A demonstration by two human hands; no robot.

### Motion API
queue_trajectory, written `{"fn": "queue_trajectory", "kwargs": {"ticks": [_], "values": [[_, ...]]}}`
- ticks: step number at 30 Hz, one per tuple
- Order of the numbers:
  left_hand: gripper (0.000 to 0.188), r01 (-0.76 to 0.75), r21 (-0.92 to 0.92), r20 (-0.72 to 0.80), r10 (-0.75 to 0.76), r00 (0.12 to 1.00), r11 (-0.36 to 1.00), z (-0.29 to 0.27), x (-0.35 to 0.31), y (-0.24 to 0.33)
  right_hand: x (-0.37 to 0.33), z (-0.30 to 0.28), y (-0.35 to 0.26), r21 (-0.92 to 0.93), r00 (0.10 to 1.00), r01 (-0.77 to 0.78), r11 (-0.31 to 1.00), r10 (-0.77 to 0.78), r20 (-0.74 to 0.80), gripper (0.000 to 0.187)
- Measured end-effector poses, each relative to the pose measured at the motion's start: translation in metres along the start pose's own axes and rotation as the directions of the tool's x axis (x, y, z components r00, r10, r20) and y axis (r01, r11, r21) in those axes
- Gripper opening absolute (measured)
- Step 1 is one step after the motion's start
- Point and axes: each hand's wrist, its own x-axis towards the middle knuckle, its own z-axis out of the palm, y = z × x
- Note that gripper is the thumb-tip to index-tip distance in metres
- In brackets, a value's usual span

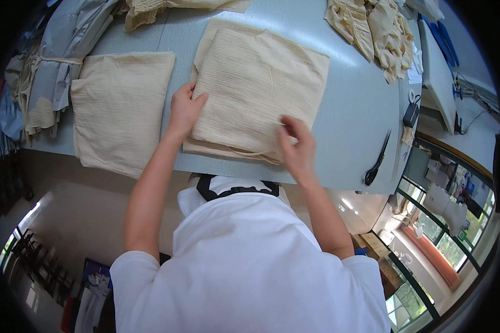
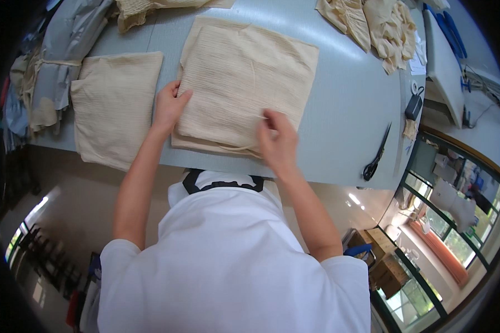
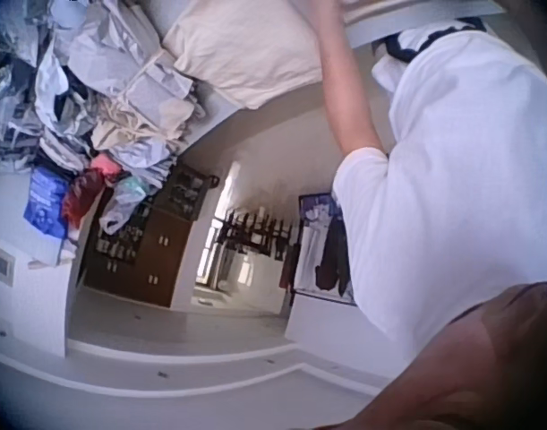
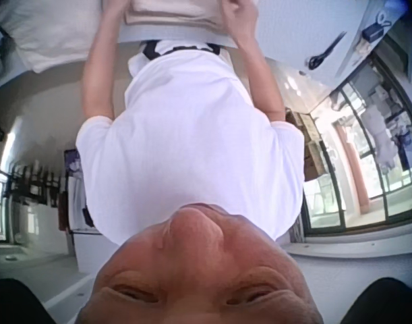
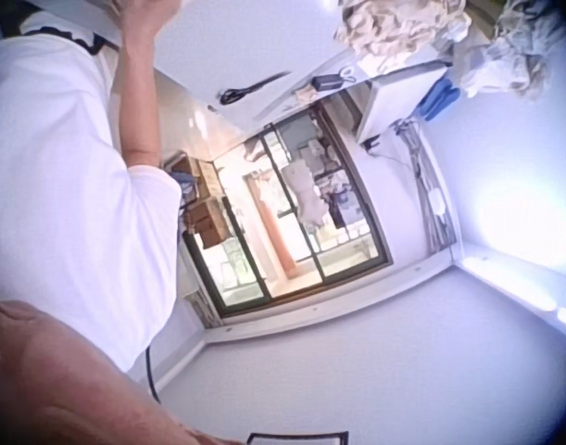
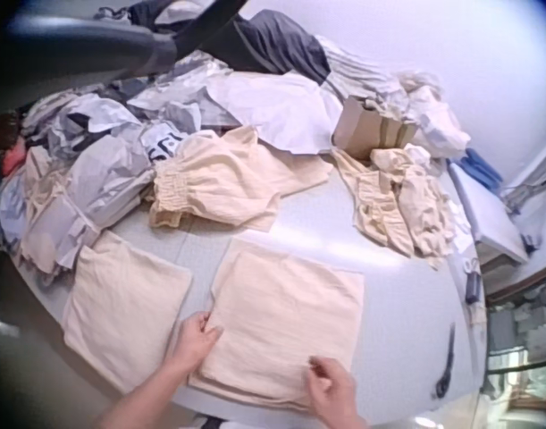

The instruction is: The person folds beige pants on a table, trims a loose thread using shears, and places the folded pants into a plastic bag. The person also moves other fabric pieces aside to clear the workspace.

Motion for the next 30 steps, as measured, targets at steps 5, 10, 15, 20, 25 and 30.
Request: {"fn": "queue_trajectory", "kwargs": {"ticks": [5, 10, 15, 20, 25, 30], "values": [[0.035, -0.094, -0.021, -0.14, 0.09, 0.986, 0.995, 0.003, -0.027, 0.018, -0.042, -0.035, 0.068, -0.067, 0.938, -0.246, 0.967, 0.22, -0.269, 0.033], [0.039, -0.082, 0.214, -0.218, 0.129, 0.967, 0.973, -0.002, -0.035, -0.02, -0.061, -0.022, 0.066, -0.173, 0.959, -0.232, 0.957, 0.196, -0.206, 0.04], [0.049, -0.028, 0.433, -0.328, 0.186, 0.926, 0.901, -0.002, -0.033, -0.013, -0.04, -0.01, 0.085, 0.06, 0.922, -0.284, 0.957, 0.29, -0.255, 0.049], [0.048, 0.165, -0.316, 0.013, -0.169, 0.985, 0.934, 0.006, -0.028, -0.018, 0.0, -0.016, 0.095, 0.405, 0.893, -0.442, 0.8, 0.435, 0.115, 0.055], [0.046, -0.016, 0.15, -0.113, 0.033, 0.993, 0.989, 0.015, -0.03, -0.022, -0.004, -0.012, 0.103, 0.492, 0.902, -0.428, 0.758, 0.392, 0.181, 0.053], [0.06, 0.026, 0.257, -0.167, 0.018, 0.986, 0.966, -0.01, -0.049, -0.02, -0.019, -0.012, 0.113, 0.453, 0.903, -0.425, 0.784, 0.404, 0.147, 0.055]]}}
